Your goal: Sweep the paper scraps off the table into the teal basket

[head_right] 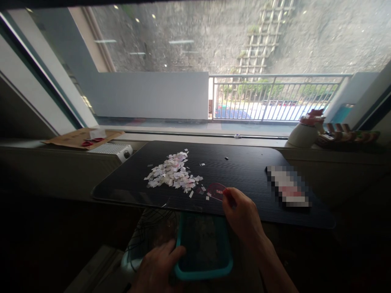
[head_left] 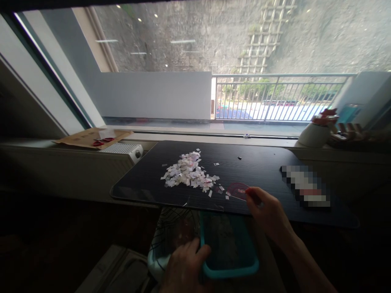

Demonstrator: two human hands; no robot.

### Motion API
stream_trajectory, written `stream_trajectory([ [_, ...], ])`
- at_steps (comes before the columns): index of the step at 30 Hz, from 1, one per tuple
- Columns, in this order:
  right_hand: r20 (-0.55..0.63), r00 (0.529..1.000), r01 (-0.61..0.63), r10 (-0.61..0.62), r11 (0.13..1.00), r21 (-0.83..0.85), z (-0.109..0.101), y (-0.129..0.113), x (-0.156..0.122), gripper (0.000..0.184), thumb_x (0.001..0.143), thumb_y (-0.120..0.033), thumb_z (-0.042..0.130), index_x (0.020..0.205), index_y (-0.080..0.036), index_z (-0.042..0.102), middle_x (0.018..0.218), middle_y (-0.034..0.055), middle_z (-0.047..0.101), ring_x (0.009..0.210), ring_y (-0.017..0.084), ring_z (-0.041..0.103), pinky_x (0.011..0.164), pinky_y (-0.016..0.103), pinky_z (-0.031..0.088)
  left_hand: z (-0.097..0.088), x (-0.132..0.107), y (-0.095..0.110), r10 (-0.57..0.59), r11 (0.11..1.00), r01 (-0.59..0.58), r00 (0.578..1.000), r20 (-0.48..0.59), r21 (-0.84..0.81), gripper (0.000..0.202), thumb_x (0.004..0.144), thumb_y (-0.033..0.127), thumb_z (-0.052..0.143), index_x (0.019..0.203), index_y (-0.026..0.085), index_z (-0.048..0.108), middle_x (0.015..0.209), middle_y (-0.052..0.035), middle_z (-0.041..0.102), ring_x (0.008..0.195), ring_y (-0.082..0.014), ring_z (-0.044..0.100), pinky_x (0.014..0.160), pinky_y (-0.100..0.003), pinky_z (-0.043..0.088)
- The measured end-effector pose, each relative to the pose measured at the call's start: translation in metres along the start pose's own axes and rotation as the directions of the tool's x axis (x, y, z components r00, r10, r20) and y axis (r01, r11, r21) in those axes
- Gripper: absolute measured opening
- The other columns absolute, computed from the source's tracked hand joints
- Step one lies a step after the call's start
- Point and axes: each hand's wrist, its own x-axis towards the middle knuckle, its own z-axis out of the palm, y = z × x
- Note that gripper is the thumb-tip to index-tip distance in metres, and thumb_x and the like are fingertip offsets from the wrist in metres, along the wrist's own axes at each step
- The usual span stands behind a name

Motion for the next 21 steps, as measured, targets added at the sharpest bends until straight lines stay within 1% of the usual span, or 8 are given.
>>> stream_trajectory([
  [3,0.012,1.000,0.016,-0.016,1.000,-0.002,0.001,-0.001,0.000,0.016,0.083,-0.028,0.048,0.087,-0.020,0.062,0.079,0.0031,0.067,0.067,0.016,0.062,0.063,0.028,0.049,0.002,0.001,-0.002,0.004,1.000,-0.004,1.000,0.004,-0.002,0.030,0.064,0.029,0.063,0.093,0.026,0.059,0.090,-0.0034,0.056,0.080,-0.0253,0.056,0.064,-0.033,0.039],
  [5,0.023,1.000,0.004,-0.004,1.000,-0.013,0.002,0.000,-0.001,0.016,0.084,-0.028,0.048,0.087,-0.020,0.062,0.079,0.0029,0.067,0.066,0.016,0.062,0.062,0.028,0.049,0.003,0.000,-0.002,0.015,1.000,-0.015,1.000,-0.008,-0.003,0.028,0.065,0.032,0.063,0.093,0.026,0.059,0.089,-0.0037,0.056,0.079,-0.0255,0.056,0.064,-0.034,0.039],
  [7,-0.003,1.000,-0.007,0.007,1.000,-0.010,0.002,0.002,-0.002,0.017,0.084,-0.029,0.048,0.088,-0.020,0.062,0.079,0.0031,0.067,0.068,0.016,0.062,0.062,0.028,0.049,0.003,-0.001,-0.002,0.019,1.000,-0.019,1.000,-0.020,-0.002,0.029,0.066,0.034,0.063,0.094,0.025,0.059,0.089,-0.0039,0.056,0.079,-0.0257,0.056,0.064,-0.034,0.039],
  [10,-0.049,0.999,0.000,-0.001,1.000,-0.005,0.002,0.005,-0.003,0.018,0.083,-0.030,0.048,0.089,-0.020,0.062,0.081,0.0039,0.068,0.070,0.017,0.063,0.064,0.028,0.050,0.004,0.000,-0.003,0.019,1.000,-0.019,1.000,-0.017,0.001,0.031,0.065,0.032,0.062,0.095,0.026,0.059,0.090,-0.0037,0.056,0.080,-0.0253,0.056,0.065,-0.033,0.040],
  [15,0.003,1.000,0.021,-0.021,1.000,-0.021,-0.001,0.008,-0.007,0.017,0.083,-0.029,0.048,0.087,-0.020,0.062,0.076,0.0023,0.067,0.064,0.015,0.061,0.059,0.026,0.049,0.002,0.001,-0.002,0.026,1.000,-0.026,1.000,-0.006,-0.016,0.033,0.062,0.028,0.063,0.094,0.026,0.059,0.090,-0.0031,0.056,0.080,-0.0246,0.055,0.065,-0.032,0.039],
  [18,-0.004,1.000,0.011,-0.011,0.999,-0.033,-0.004,0.008,-0.010,0.017,0.083,-0.030,0.049,0.087,-0.020,0.062,0.075,0.0020,0.066,0.063,0.016,0.060,0.059,0.027,0.049,-0.002,-0.001,0.002,0.005,1.000,-0.005,1.000,-0.030,-0.003,0.034,0.064,0.027,0.064,0.097,0.026,0.059,0.092,-0.0040,0.056,0.083,-0.0251,0.055,0.067,-0.033,0.039],
  [21,0.013,1.000,-0.002,0.003,1.000,-0.027,-0.008,0.007,-0.011,0.016,0.082,-0.030,0.049,0.085,-0.021,0.061,0.074,0.0017,0.066,0.063,0.016,0.061,0.058,0.027,0.049,-0.005,-0.003,0.006,-0.013,1.000,0.013,0.999,-0.041,0.002,0.033,0.065,0.027,0.065,0.097,0.025,0.059,0.093,-0.0046,0.056,0.084,-0.0252,0.055,0.068,-0.033,0.039],
])
